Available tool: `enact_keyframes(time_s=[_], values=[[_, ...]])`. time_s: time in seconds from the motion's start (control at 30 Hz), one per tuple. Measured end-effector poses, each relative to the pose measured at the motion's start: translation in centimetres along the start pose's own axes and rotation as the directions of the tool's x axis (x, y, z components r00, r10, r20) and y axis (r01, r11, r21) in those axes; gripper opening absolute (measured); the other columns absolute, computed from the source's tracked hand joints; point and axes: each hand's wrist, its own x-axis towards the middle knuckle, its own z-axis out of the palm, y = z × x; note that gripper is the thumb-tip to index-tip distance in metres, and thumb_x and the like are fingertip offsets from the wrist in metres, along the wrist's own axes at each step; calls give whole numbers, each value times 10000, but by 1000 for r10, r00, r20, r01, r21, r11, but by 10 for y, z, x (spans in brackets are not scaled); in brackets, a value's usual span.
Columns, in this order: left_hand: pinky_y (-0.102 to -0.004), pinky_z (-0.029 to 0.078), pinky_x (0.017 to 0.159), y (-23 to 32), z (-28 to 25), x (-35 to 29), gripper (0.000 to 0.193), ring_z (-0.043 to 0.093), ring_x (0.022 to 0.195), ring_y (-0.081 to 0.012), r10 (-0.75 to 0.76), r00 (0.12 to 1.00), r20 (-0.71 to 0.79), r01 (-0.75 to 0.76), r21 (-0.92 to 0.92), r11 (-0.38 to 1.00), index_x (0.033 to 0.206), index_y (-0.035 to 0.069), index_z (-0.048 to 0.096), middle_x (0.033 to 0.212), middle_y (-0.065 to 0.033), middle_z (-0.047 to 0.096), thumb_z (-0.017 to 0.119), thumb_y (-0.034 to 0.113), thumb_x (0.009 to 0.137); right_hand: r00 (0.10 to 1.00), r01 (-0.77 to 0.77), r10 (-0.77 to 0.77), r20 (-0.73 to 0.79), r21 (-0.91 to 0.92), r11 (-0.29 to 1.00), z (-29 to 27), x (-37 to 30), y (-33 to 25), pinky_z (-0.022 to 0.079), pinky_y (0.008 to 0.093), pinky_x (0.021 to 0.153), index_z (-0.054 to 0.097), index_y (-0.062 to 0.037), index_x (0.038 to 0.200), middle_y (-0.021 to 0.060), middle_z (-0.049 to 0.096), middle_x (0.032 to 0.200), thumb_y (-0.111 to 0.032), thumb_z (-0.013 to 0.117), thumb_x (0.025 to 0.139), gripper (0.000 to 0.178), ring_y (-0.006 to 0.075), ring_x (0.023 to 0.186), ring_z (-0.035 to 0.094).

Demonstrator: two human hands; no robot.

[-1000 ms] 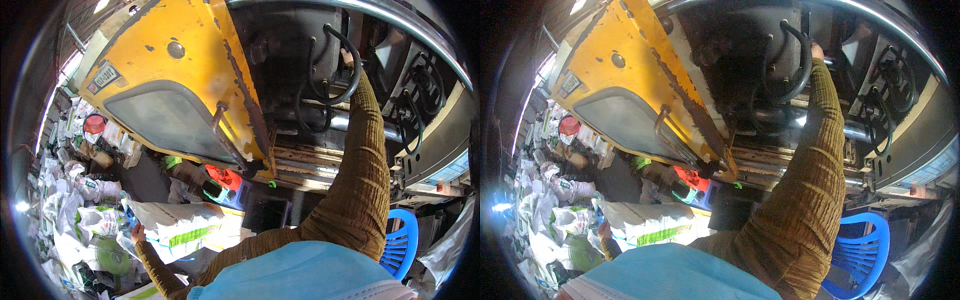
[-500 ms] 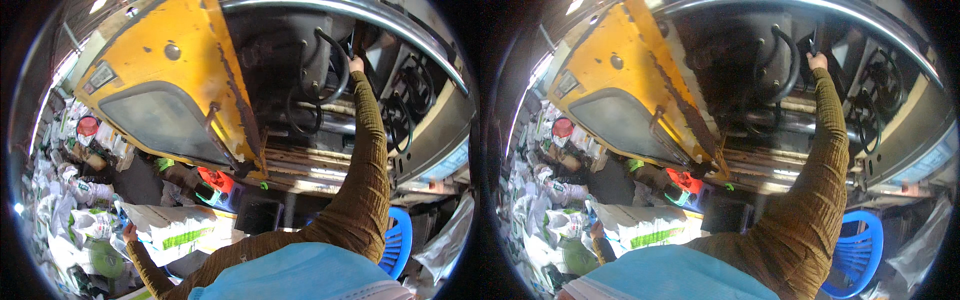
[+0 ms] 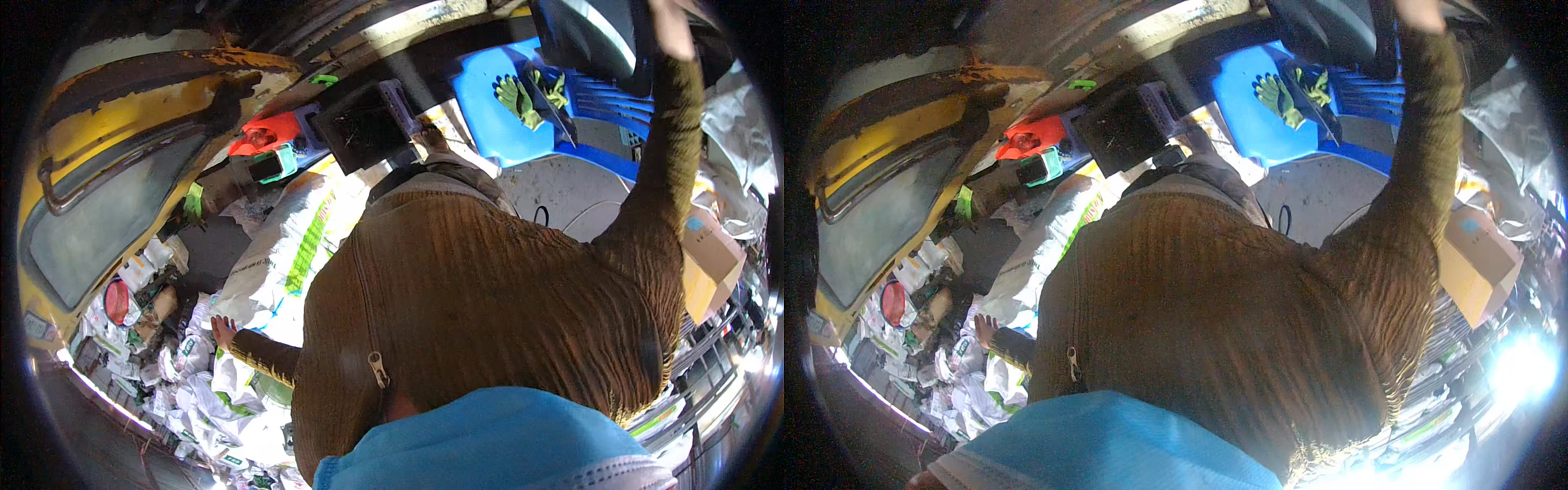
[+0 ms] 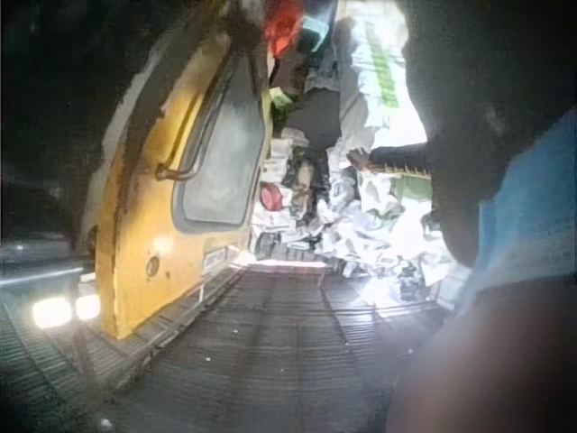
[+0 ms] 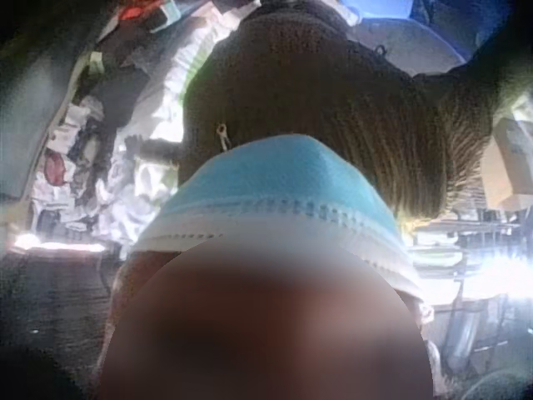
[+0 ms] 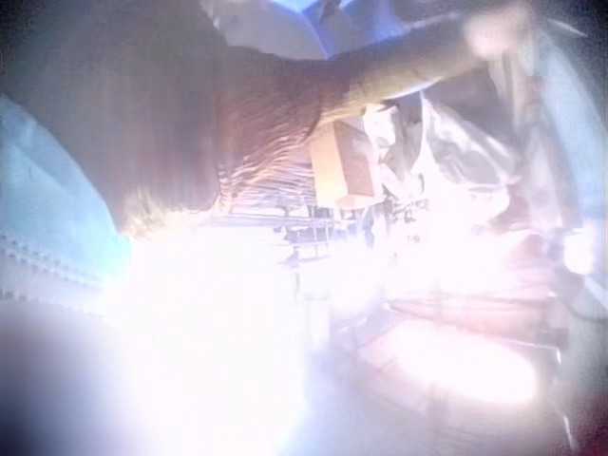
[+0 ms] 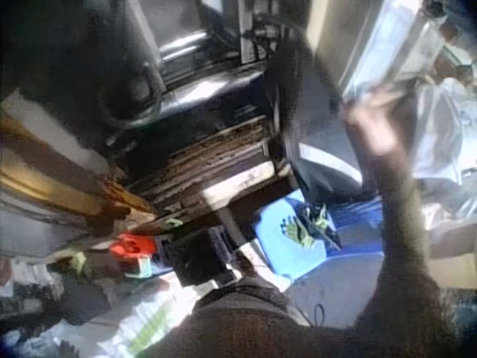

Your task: The person places a black object wrapped in plastic into a white sack and secures it by tying a blue strap around the sack's opening. The person then adjusts the sack and strap to ensure it is closed.

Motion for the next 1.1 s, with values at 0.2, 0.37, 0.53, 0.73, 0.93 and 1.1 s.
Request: enact_keyframes(time_s=[0.2, 0.37, 0.53, 0.73, 0.93, 1.1], values=[[-412, 427, 876, 17, 17, 25, 507, 497, 1046, -211, -83, 993, 82, 75, 96, 993, 1312, 192, 353, 1257, 16, 470, 572, 198, 855, 840, -338, 379, 389, -171, 925, 145, -176, 148, 459, 374, 768, 600, 1, 1008, 165, 634, 916, -344, 628, 773, 419, 253, 837, 608], [-319, 492, 745, 15, 19, 31, 424, 520, 1049, -241, -6, 988, 157, 11, -30, 1000, 1219, 130, 486, 1219, -82, 511, 619, 213, 825, 724, -290, 584, 368, -605, 741, 227, -245, 263, 448, 427, 812, 592, 1, 1006, 233, 597, 988, -325, 614, 748, 417, 361, 946, 571], [-319, 475, 743, 2, 16, 18, 460, 542, 964, -198, -7, 997, 74, 12, -63, 998, 1201, 93, 511, 1121, -59, 566, 661, 219, 785, 866, -362, 482, 129, -502, 785, 258, -168, 273, 377, 381, 951, 546, -69, 1165, 166, 565, 1145, -327, 613, 751, 492, 304, 1084, 526], [-318, 466, 733, -19, 27, -13, 481, 555, 969, -185, 83, 996, -44, -82, 31, 996, 1198, 87, 534, 1121, -76, 579, 677, 244, 766, 936, -258, -82, 342, 827, 500, 291, -65, -44, 450, 246, 780, 601, -17, 1011, 54, 624, 944, -140, 546, 881, 187, 96, 864, 558], [-295, 461, 730, -36, 50, -41, 463, 567, 967, -171, 19, 991, -135, -37, -127, 991, 1164, 83, 569, 1113, -59, 597, 682, 252, 748, 523, 275, -850, 70, 929, 246, 341, -33, -316, 396, 293, 875, 597, -56, 984, 76, 590, 946, -170, 554, 870, 167, 159, 928, 534], [-275, 459, 697, -47, 49, -53, 447, 576, 865, -146, 24, 974, -226, -56, -133, 990, 1147, 71, 577, 1059, -40, 616, 684, 218, 739, 640, 142, -735, 225, 905, 400, 377, -28, -337, 398, 278, 732, 621, -60, 669, 10, 538, 680, -275, 582, 860, 290, 144, 744, 513]])
